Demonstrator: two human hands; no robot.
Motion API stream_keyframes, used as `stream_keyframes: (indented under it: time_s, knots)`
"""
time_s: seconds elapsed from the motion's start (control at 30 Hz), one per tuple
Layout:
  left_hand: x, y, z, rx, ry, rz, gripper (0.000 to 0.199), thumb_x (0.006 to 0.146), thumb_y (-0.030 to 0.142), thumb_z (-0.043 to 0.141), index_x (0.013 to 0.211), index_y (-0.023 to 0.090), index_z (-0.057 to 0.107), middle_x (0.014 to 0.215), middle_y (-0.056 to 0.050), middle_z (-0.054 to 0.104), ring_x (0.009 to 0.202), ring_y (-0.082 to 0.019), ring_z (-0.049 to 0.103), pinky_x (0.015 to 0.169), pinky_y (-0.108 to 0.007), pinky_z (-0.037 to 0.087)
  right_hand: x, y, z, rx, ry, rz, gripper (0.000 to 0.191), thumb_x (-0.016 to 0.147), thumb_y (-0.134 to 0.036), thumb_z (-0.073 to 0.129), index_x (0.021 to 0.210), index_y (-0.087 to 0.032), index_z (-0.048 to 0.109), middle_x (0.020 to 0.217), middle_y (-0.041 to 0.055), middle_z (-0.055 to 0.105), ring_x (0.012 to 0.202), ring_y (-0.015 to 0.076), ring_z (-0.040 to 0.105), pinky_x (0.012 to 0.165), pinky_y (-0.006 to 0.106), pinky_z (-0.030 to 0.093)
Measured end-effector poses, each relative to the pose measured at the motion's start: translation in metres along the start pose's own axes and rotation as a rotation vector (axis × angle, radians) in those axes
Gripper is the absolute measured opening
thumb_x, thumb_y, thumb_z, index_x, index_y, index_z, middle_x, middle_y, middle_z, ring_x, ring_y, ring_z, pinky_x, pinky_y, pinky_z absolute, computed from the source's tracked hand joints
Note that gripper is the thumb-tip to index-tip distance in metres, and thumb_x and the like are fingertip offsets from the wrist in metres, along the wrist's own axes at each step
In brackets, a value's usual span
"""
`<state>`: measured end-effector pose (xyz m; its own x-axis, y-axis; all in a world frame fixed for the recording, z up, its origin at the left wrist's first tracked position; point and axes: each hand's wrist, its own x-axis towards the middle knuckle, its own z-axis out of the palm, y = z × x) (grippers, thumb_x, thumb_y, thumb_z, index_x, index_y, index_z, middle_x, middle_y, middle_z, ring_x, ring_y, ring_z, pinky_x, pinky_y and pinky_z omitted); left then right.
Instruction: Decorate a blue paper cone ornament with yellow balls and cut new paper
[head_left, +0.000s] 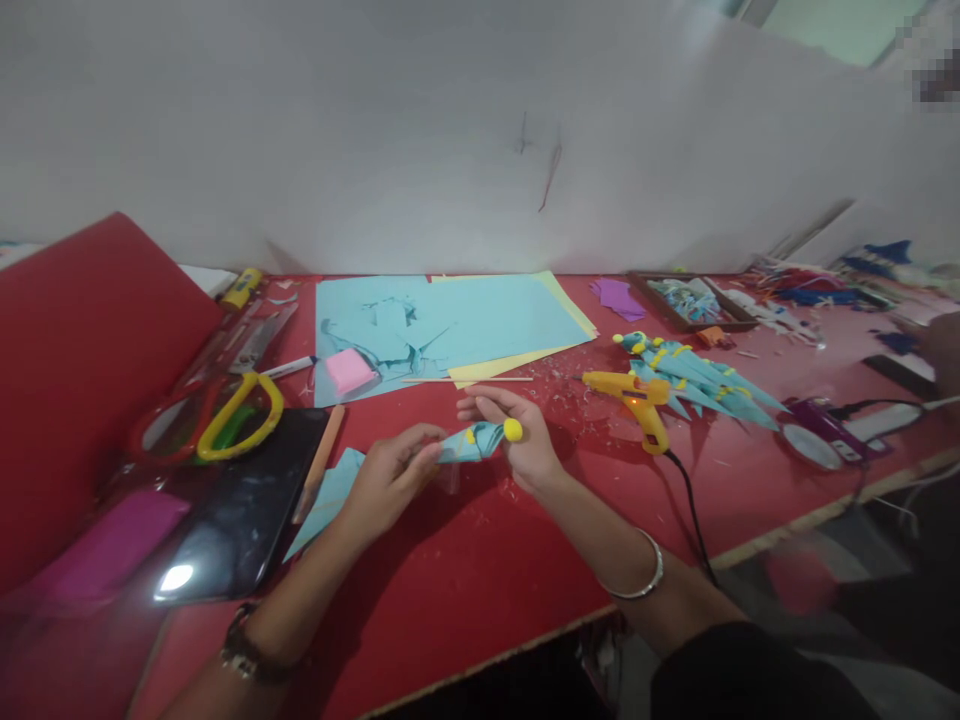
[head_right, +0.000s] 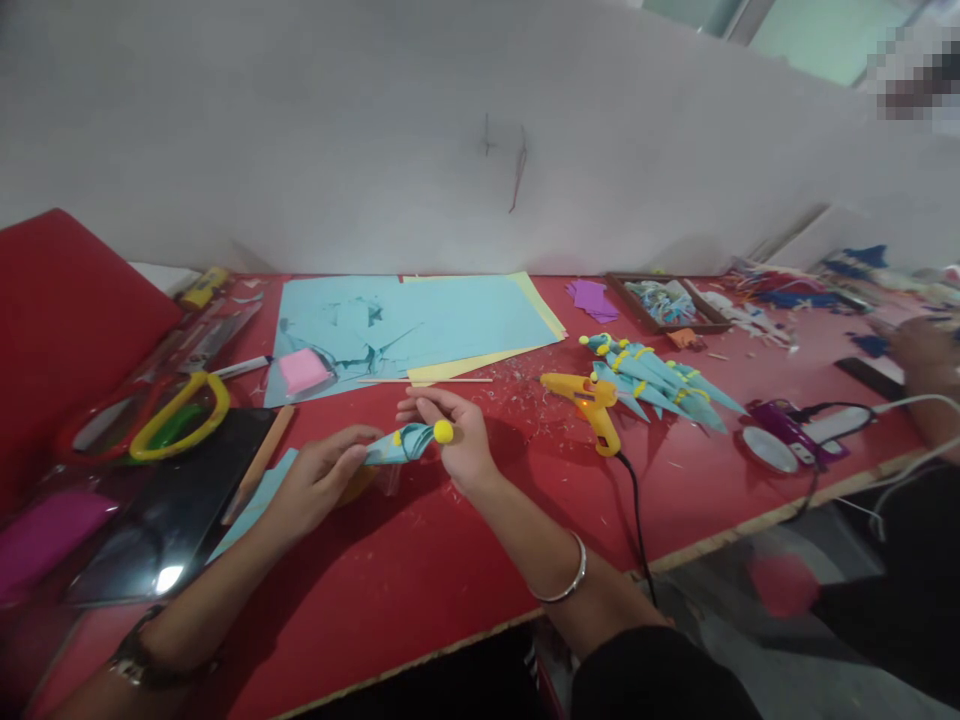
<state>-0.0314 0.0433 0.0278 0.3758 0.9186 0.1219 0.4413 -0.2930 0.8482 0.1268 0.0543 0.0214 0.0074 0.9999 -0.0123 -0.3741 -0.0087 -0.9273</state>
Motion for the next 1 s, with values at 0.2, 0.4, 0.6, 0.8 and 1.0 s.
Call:
stream_keyframes:
  time_s: [0.2,0.4,0.6,0.8,1.0]
  knots:
    - [0.0014,0.0017,-0.0008,0.086,-0.052,0.001,0.034,0.077,0.043,0.042,0.060,0.018,0.055,0.050,0.004,0.049,0.048,-0.011,0.042,0.048,-0.021,0.029,0.0001,-0.0010,0.0011,0.037,0.000,0.018,0.020,0.063,-0.030,0.066,0.080,-0.020,0.064,0.074,0.0012,0.066,0.064,0.0127,0.061,0.059,0.026,0.047]
    - [0.0001,-0.0036,0.0009,0.065,0.067,-0.056,0.033,0.077,0.045,0.037,0.058,0.019,0.040,0.051,0.006,0.037,0.050,-0.010,0.036,0.048,-0.021,0.028,0.0032,0.0017,-0.0002,0.019,0.051,0.064,0.018,0.057,-0.031,0.070,0.061,-0.017,0.060,0.055,-0.0021,0.061,0.051,0.0105,0.056,0.054,0.024,0.045]
    - [-0.0012,-0.0023,0.0044,0.081,0.082,-0.052,0.029,0.083,0.043,0.028,0.068,0.020,0.038,0.057,0.005,0.039,0.053,-0.011,0.039,0.050,-0.023,0.032,0.0049,-0.0001,-0.0036,-0.027,0.083,-0.037,0.009,0.062,-0.022,0.067,0.069,-0.018,0.062,0.067,-0.0020,0.063,0.064,0.0089,0.059,0.067,0.023,0.046]
    - [0.0000,-0.0029,0.0066,0.080,0.119,-0.050,0.028,0.083,0.042,0.027,0.067,0.021,0.036,0.057,0.005,0.038,0.052,-0.011,0.039,0.051,-0.024,0.034,0.0028,-0.0026,-0.0025,-0.016,0.044,-0.046,0.016,0.071,-0.028,0.058,0.082,-0.017,0.063,0.071,0.0007,0.065,0.065,0.0110,0.062,0.067,0.026,0.048]
    - [-0.0004,-0.0037,0.0066,0.102,0.118,-0.055,0.029,0.084,0.042,0.026,0.066,0.021,0.035,0.057,0.005,0.038,0.052,-0.011,0.040,0.050,-0.024,0.033,0.0039,-0.0043,-0.0043,-0.098,0.169,-0.174,0.008,0.069,-0.025,0.061,0.070,-0.017,0.060,0.059,-0.0042,0.058,0.051,0.0056,0.053,0.052,0.019,0.044]
